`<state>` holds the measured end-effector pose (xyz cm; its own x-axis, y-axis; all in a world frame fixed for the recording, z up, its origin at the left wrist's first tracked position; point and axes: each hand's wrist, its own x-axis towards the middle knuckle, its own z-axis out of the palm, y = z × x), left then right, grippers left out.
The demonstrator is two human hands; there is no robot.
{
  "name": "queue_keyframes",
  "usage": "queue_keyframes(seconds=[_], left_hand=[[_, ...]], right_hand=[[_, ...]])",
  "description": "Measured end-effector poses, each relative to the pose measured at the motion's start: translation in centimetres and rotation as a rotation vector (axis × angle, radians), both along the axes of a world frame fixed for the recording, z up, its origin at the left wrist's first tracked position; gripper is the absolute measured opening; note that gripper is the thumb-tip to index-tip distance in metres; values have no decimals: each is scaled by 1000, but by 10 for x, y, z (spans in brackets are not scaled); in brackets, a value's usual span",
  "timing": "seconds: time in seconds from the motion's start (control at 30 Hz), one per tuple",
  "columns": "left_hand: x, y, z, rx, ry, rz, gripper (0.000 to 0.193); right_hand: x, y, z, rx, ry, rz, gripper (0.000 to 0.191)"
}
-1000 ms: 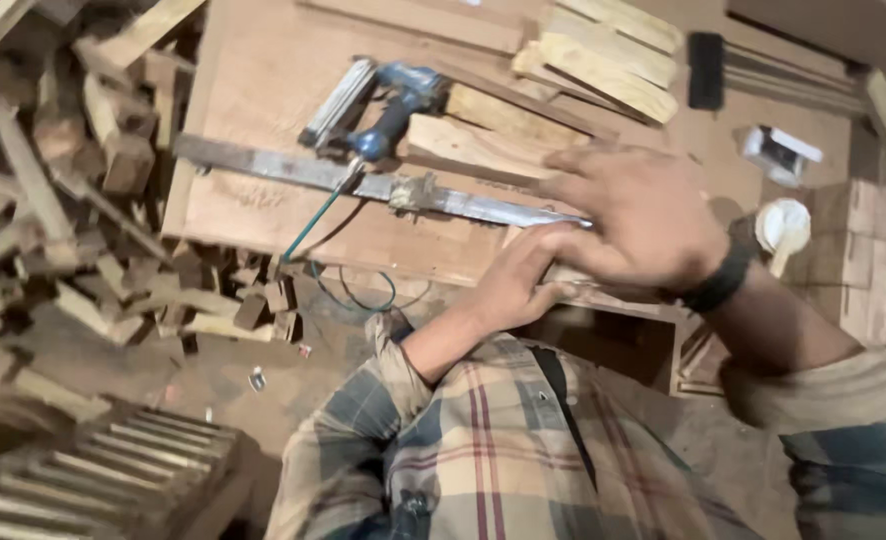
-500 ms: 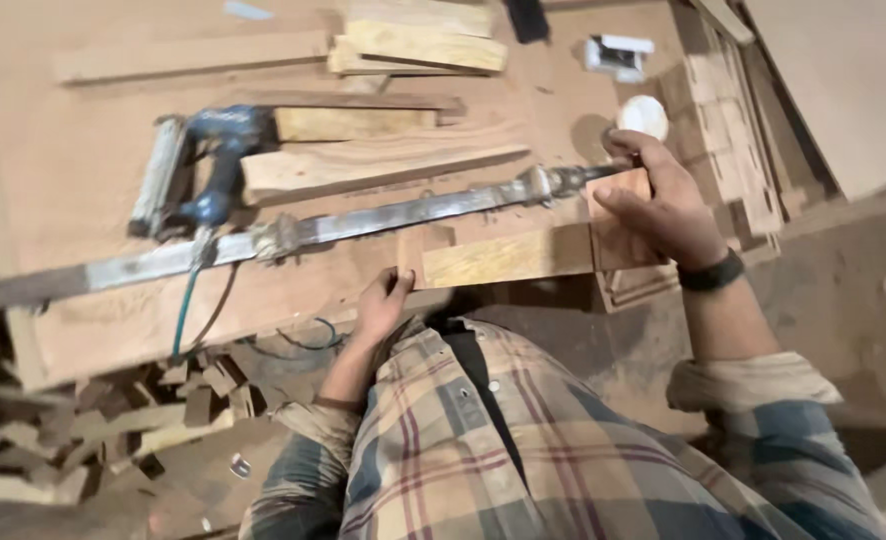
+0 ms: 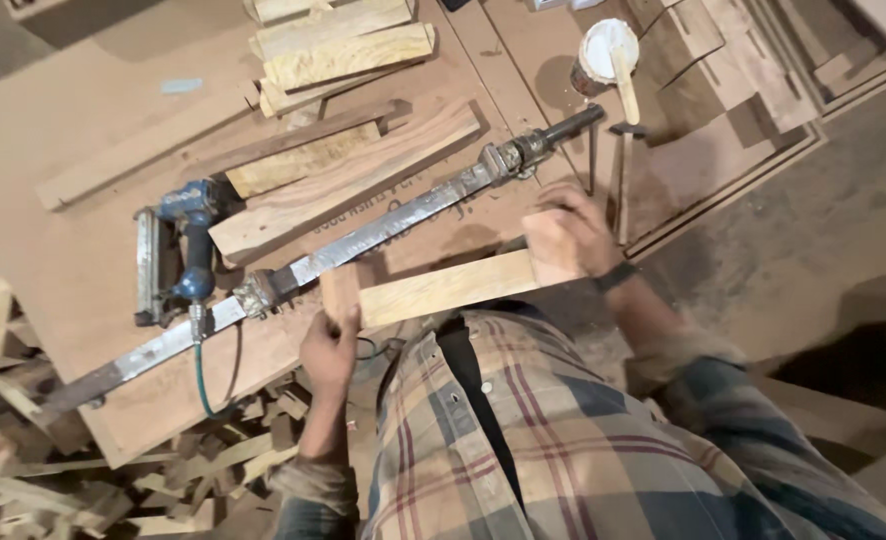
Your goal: The person applies glue to small wooden blocks and places them into a jig, then inserts a longer wooden piece and secures it with a nail gun. The process is repeated for multiple units.
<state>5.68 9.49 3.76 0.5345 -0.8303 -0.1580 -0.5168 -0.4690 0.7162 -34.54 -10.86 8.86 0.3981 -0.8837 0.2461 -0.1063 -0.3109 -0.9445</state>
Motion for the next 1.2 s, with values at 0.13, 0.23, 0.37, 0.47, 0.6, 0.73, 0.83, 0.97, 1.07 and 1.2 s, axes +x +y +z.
queue_keyframes(seconds=[0.13,0.23,0.37,0.47,0.6,0.73,0.83,0.97,1.07,1.2], left_hand=[[16,23,2,56,-210,99,59],[13,26,1,-52,-267,69,55],[-6,19,-1,30,-368,26,67],[-25,0,-2,-70,-711,-199,103],[-55,-51,1,-92,-554,-529,107],[-83,-140,1,-67,-527,-681,95],[-113,-192,-13,107,-484,-537,87],[-113,-211,-25,265,-363,-290,78],[-79,-166,-26,305,-260,-130,74],[23,-29,-24,346,-130,27,72]], right_hand=[[62,-8,-64,-17,92,-490,17],[89,-18,-91,302,-85,-646,18],[48,-27,-98,537,-191,-743,16],[-16,-38,-94,-223,184,-876,14],[-91,-46,-85,73,528,-1195,29],[-143,-53,-76,545,321,-1059,30],[-165,-53,-79,406,833,-958,30],[-182,-20,-90,357,521,-848,32],[-183,40,-97,1007,-185,-515,31],[-152,99,-91,883,53,-538,27]])
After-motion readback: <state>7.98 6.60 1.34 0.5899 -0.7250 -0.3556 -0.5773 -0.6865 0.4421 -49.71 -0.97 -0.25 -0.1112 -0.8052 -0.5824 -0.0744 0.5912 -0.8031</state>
